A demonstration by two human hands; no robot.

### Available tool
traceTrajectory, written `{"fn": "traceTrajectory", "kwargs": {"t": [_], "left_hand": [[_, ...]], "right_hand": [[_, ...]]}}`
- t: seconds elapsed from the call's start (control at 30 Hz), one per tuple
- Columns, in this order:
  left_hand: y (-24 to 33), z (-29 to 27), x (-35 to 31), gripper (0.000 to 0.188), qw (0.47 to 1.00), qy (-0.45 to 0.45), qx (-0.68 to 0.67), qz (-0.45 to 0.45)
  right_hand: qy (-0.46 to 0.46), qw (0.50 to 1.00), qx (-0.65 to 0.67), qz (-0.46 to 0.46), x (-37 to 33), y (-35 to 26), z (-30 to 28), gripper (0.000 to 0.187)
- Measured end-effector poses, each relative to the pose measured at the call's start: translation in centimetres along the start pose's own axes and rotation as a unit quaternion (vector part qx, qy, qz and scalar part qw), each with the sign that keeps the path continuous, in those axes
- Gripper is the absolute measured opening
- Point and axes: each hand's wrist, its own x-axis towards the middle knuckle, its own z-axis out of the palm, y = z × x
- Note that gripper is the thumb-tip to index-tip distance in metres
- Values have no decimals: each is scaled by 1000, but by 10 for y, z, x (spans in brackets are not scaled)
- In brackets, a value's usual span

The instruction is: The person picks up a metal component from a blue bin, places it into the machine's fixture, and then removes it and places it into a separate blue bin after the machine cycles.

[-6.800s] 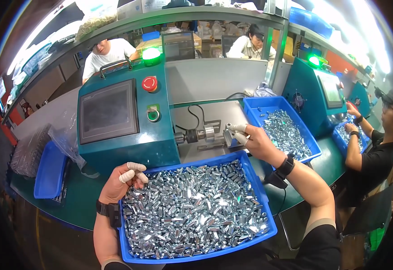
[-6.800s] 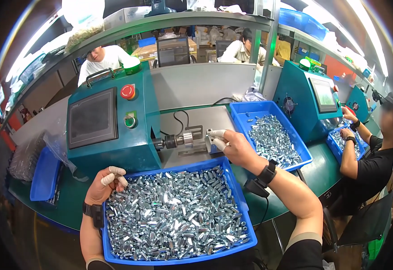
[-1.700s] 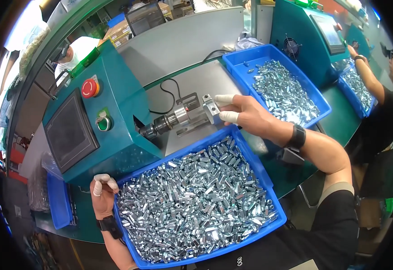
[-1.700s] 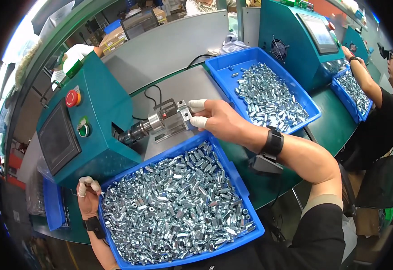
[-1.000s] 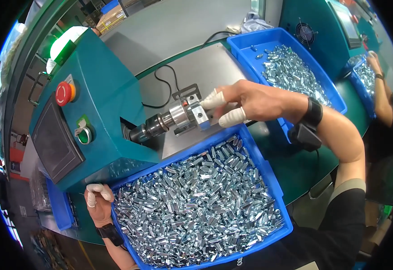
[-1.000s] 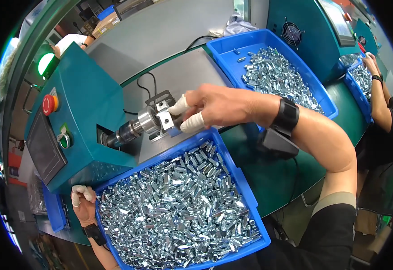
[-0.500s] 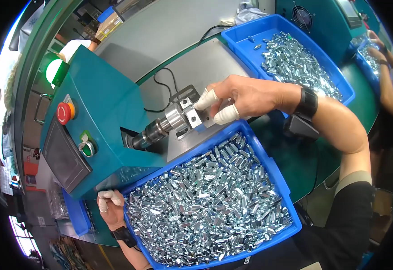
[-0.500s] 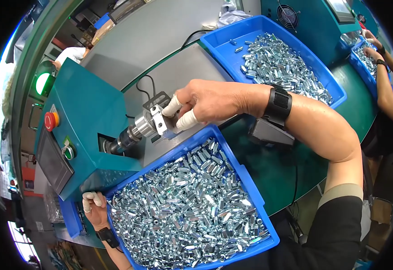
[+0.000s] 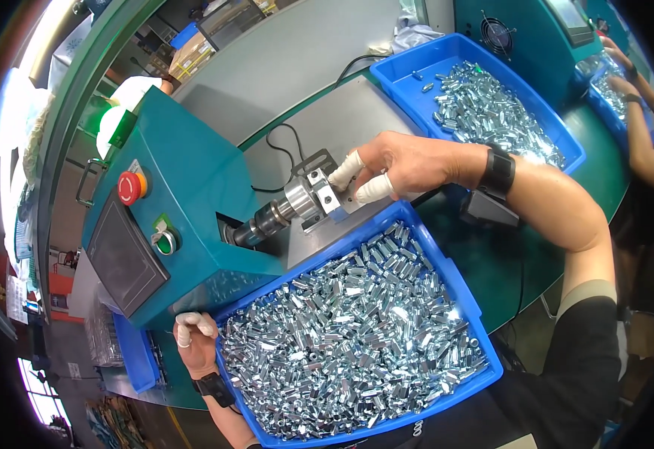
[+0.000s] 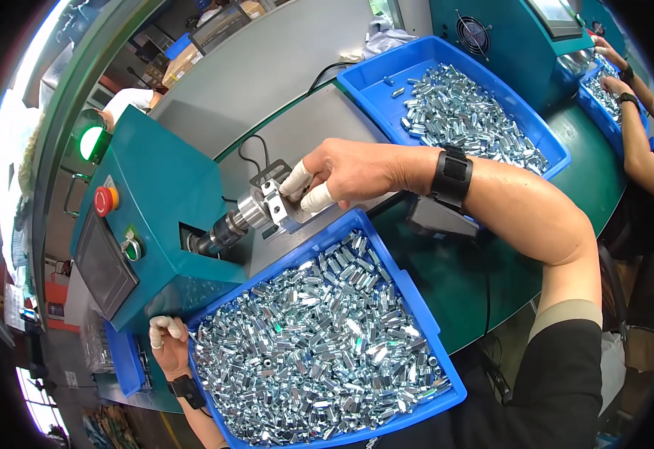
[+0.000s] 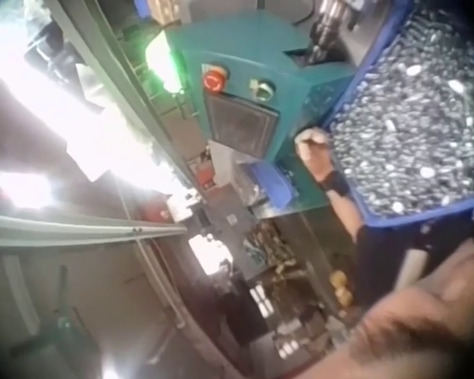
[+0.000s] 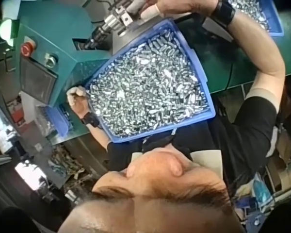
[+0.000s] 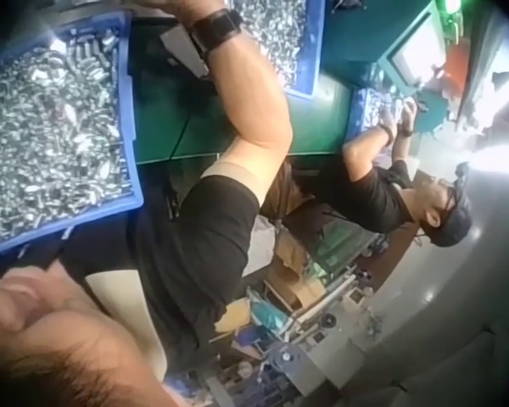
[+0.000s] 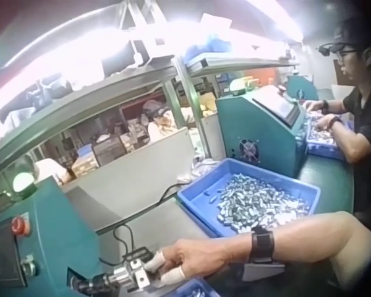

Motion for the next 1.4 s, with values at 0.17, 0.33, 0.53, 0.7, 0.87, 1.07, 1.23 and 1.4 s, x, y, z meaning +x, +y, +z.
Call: {"fn": "traceTrajectory", "kwargs": {"t": [0.17, 0.33, 0.53, 0.7, 0.87, 1.07, 1.23, 1.4], "left_hand": [[0, 5, 0, 30, 1000, -7, 14, -1], [3, 0, -3, 32, 1000, 2, 4, 8], [0, -6, 5, 35, 1000, -10, 3, 1], [-2, -15, 0, 37, 1000, 7, 2, -6], [-4, -8, 5, 37, 1000, -3, -7, -13], [5, -9, -2, 36, 999, -15, -22, -23], [10, -1, -8, 33, 998, -45, -29, -25], [12, 6, 0, 35, 999, -31, -6, -30]], "right_hand": [[27, 999, 40, -24, -3, 1, 3, 43], [121, 987, 87, 67, -14, -13, 3, 44], [270, 954, -107, 73, 3, -10, 7, 50], [300, 837, -459, 12, 25, -35, 35, 44], [318, 805, -500, 23, 22, -51, 42, 38], [357, 780, -509, 69, -4, -79, 31, 36], [411, 694, -566, 172, -75, -45, -27, 33], [386, 738, -550, 54, -93, -3, -32, 34]]}}
